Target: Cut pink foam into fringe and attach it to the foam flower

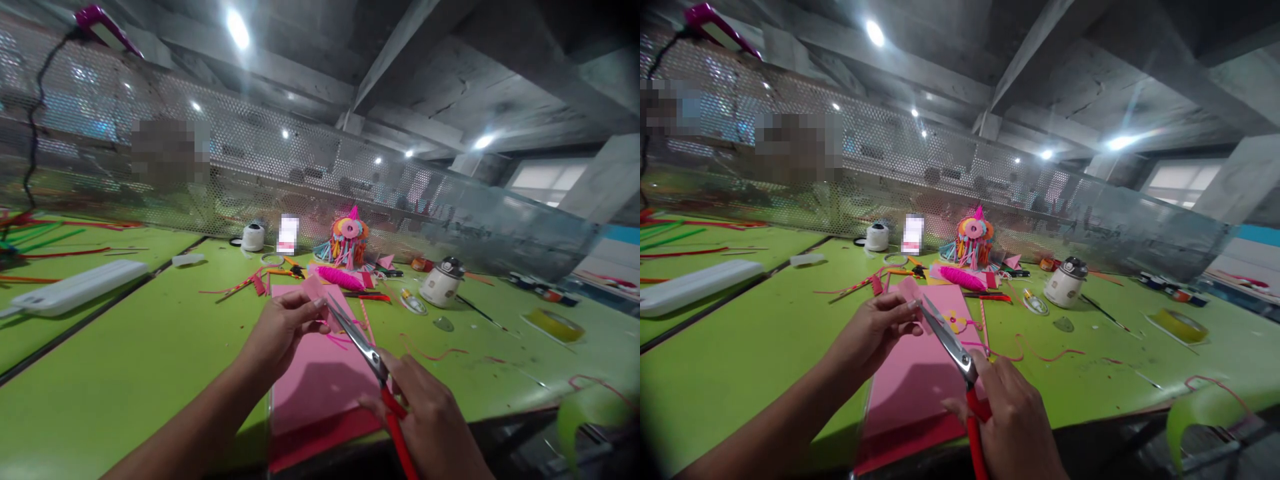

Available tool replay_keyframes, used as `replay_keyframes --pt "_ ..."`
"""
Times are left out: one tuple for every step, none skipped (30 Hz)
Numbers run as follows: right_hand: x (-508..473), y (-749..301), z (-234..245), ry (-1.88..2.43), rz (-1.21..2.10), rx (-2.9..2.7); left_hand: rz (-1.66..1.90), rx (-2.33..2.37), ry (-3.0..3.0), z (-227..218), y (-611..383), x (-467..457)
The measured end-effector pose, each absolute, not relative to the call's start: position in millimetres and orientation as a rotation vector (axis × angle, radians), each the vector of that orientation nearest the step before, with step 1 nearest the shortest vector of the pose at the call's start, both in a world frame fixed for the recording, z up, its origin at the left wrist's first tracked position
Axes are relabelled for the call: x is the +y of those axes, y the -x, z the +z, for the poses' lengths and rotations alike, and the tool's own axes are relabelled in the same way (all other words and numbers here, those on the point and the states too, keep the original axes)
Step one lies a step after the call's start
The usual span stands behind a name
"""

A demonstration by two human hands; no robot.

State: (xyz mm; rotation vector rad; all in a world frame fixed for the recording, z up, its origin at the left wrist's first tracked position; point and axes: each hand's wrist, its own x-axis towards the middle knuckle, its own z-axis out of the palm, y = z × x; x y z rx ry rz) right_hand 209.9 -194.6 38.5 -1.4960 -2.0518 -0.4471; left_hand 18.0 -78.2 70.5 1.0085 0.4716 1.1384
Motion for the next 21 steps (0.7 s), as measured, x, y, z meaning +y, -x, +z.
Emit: replay_keyframes --pt "-194.8 -209.8 38.8 1.497 -0.449 -2.05 1.139 0.472 -1.008 70.4 -18.0 -78.3" --pt "-194.9 -209.6 39.0 1.499 -0.448 -2.052 1.137 0.472 -1.008 70.5 -18.0 -78.4" --pt "-194.9 -209.4 39.2 1.503 -0.447 -2.053 1.137 0.471 -1.005 70.7 -18.0 -78.3" --pt "-194.8 -209.2 39.4 1.504 -0.448 -2.055 1.136 0.47 -1.001 70.9 -18.0 -78.3" --pt "-194.7 -209.0 39.5 1.507 -0.45 -2.055 1.137 0.471 -0.996 71.1 -18.0 -78.1" --pt "-194.5 -209.0 39.7 1.509 -0.454 -2.054 1.138 0.473 -0.99 71.3 -17.9 -78.0" --pt "-194.2 -209.1 39.8 1.51 -0.459 -2.051 1.138 0.476 -0.983 71.4 -17.9 -77.8" --pt "-194.0 -209.3 40.0 1.509 -0.463 -2.048 1.138 0.479 -0.976 71.5 -17.9 -77.7" --pt "-193.9 -209.6 40.0 1.504 -0.465 -2.047 1.136 0.481 -0.972 71.6 -17.9 -77.6" --pt "-193.7 -209.9 40.0 1.499 -0.459 -2.05 1.132 0.479 -0.97 71.6 -17.9 -77.6" --pt "-193.6 -210.3 39.9 1.494 -0.45 -2.055 1.13 0.475 -0.97 71.5 -17.9 -77.6" --pt "-193.4 -210.7 39.7 1.485 -0.439 -2.062 1.128 0.469 -0.97 71.4 -18.0 -77.6" --pt "-193.2 -211.0 39.3 1.479 -0.428 -2.066 1.129 0.464 -0.971 71.2 -18.1 -77.6" --pt "-193.0 -211.2 38.7 1.473 -0.417 -2.071 1.129 0.46 -0.971 71.0 -18.2 -77.5" --pt "-192.6 -211.4 38.0 1.466 -0.411 -2.074 1.131 0.458 -0.969 70.7 -18.3 -77.3" --pt "-192.3 -211.5 37.2 1.458 -0.41 -2.073 1.133 0.459 -0.968 70.3 -18.4 -77.1" --pt "-191.9 -211.5 36.4 1.446 -0.412 -2.071 1.133 0.461 -0.968 70.0 -18.4 -76.8" --pt "-191.7 -211.6 35.8 1.439 -0.414 -2.064 1.132 0.466 -0.968 69.7 -18.4 -76.4" --pt "-191.5 -211.6 35.4 1.435 -0.418 -2.061 1.132 0.472 -0.968 69.5 -18.4 -76.1" --pt "-191.3 -211.7 35.3 1.434 -0.426 -2.058 1.132 0.476 -0.969 69.4 -18.3 -75.9" --pt "-191.3 -211.8 35.7 1.438 -0.434 -2.059 1.135 0.48 -0.971 69.5 -18.1 -75.8"
